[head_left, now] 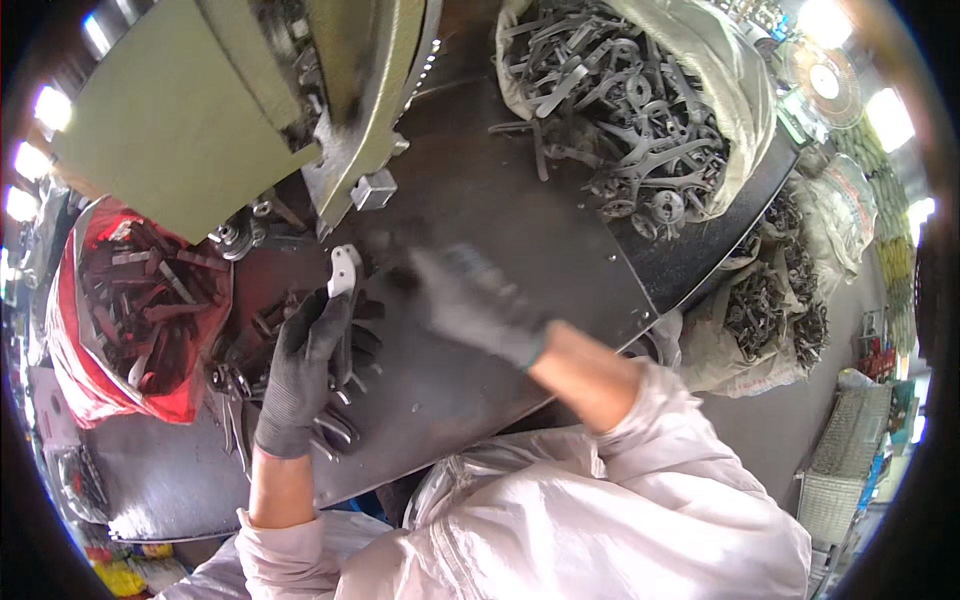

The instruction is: Processing and assembling metal components using an industrial machine press.

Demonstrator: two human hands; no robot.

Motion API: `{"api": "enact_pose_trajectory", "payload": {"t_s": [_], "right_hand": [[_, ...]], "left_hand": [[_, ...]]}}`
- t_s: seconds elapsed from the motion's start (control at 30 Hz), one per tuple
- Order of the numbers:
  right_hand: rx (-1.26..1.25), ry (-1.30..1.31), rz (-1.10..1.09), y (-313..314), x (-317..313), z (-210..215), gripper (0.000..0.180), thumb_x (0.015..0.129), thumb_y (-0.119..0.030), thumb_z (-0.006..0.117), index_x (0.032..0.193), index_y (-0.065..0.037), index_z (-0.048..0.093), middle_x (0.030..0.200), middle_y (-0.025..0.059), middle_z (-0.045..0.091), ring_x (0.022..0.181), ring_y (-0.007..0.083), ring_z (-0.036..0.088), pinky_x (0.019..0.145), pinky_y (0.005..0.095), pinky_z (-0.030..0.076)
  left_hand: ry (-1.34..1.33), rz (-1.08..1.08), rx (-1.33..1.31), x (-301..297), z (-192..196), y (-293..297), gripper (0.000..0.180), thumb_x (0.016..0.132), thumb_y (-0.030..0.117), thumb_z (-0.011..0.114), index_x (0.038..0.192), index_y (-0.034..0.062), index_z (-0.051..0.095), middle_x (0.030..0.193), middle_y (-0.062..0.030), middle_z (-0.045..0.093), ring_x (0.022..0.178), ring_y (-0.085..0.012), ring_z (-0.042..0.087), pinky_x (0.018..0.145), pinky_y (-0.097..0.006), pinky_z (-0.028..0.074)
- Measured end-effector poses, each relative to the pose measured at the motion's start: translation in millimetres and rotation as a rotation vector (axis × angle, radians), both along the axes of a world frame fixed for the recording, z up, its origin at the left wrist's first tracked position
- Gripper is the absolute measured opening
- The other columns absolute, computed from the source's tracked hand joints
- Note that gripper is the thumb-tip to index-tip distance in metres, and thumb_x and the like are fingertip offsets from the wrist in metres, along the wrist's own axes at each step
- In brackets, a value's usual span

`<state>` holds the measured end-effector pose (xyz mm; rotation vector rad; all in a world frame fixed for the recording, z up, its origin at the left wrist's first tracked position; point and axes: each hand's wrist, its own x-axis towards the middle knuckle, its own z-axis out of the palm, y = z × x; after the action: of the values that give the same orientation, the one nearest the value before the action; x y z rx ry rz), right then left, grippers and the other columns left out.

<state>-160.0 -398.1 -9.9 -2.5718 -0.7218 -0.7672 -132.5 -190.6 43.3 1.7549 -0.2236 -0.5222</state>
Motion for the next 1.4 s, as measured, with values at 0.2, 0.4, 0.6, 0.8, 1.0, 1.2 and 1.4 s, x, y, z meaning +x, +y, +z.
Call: {"api": "enact_pose_trajectory", "payload": {"t_s": [0.2,0.4,0.6,0.8,1.0,1.2,1.4], "right_hand": [[-0.607,0.401,-0.811,-179.3,-48.9,86.4,0.060,0.069,0.000,0.056,0.128,-0.010,0.049,0.132,0.0173,0.042,0.126,0.0330,0.036,0.105,0.0424,0.031],[-0.709,0.432,-0.580,-238.6,-8.9,66.7,0.021,0.072,-0.015,0.063,0.092,-0.007,0.063,0.117,0.0143,0.050,0.128,0.0289,0.032,0.104,0.0365,0.030],[-0.365,0.413,-0.418,-115.1,62.7,31.0,0.022,0.080,-0.012,0.057,0.099,-0.002,0.058,0.087,0.0194,0.061,0.086,0.0327,0.061,0.078,0.0378,0.049],[0.902,0.802,-0.046,-28.9,78.7,-19.5,0.021,0.077,-0.003,0.060,0.097,0.003,0.058,0.084,0.0098,0.060,0.075,0.0167,0.056,0.069,0.0298,0.048],[1.337,0.876,0.000,15.0,48.9,5.7,0.024,0.082,0.000,0.058,0.105,0.001,0.060,0.092,0.0032,0.060,0.082,0.0096,0.054,0.074,0.0252,0.045],[1.411,0.837,-0.003,14.1,42.6,14.7,0.018,0.085,-0.004,0.057,0.101,0.001,0.061,0.085,0.0022,0.062,0.076,0.0072,0.055,0.070,0.0232,0.046],[1.435,0.943,-0.117,20.2,39.3,11.8,0.022,0.084,-0.005,0.057,0.105,0.003,0.059,0.078,0.0025,0.061,0.065,0.0051,0.053,0.060,0.0213,0.045]], "left_hand": [[-0.222,-0.051,0.115,30.7,-71.2,75.4,0.025,0.093,0.022,0.050,0.102,-0.0002,0.057,0.090,-0.0086,0.059,0.072,-0.0153,0.061,0.061,-0.027,0.048],[0.157,0.057,-0.025,33.9,-47.2,36.7,0.027,0.094,0.025,0.051,0.101,-0.0005,0.056,0.097,-0.0100,0.061,0.078,-0.0167,0.063,0.068,-0.029,0.052],[0.325,0.081,-0.151,46.4,-68.8,43.9,0.029,0.094,0.026,0.051,0.107,0.0006,0.053,0.096,-0.0103,0.062,0.081,-0.0179,0.063,0.070,-0.029,0.052],[-0.083,-0.108,-0.033,53.0,-92.9,55.0,0.032,0.094,0.024,0.049,0.114,-0.0005,0.050,0.090,-0.0089,0.061,0.079,-0.0178,0.063,0.070,-0.031,0.052],[-1.142,-0.319,0.308,62.0,-82.6,42.4,0.039,0.096,0.016,0.046,0.130,-0.0037,0.039,0.109,-0.0130,0.059,0.096,-0.0182,0.059,0.086,-0.028,0.046],[-0.019,-0.093,-0.040,43.6,-52.4,27.9,0.037,0.097,0.017,0.045,0.128,-0.0026,0.040,0.111,-0.0133,0.056,0.100,-0.0188,0.057,0.088,-0.030,0.047],[0.055,-0.082,0.045,49.6,-43.1,16.7,0.039,0.094,0.015,0.047,0.127,-0.0053,0.041,0.107,-0.0168,0.059,0.103,-0.0239,0.057,0.091,-0.031,0.045]]}}
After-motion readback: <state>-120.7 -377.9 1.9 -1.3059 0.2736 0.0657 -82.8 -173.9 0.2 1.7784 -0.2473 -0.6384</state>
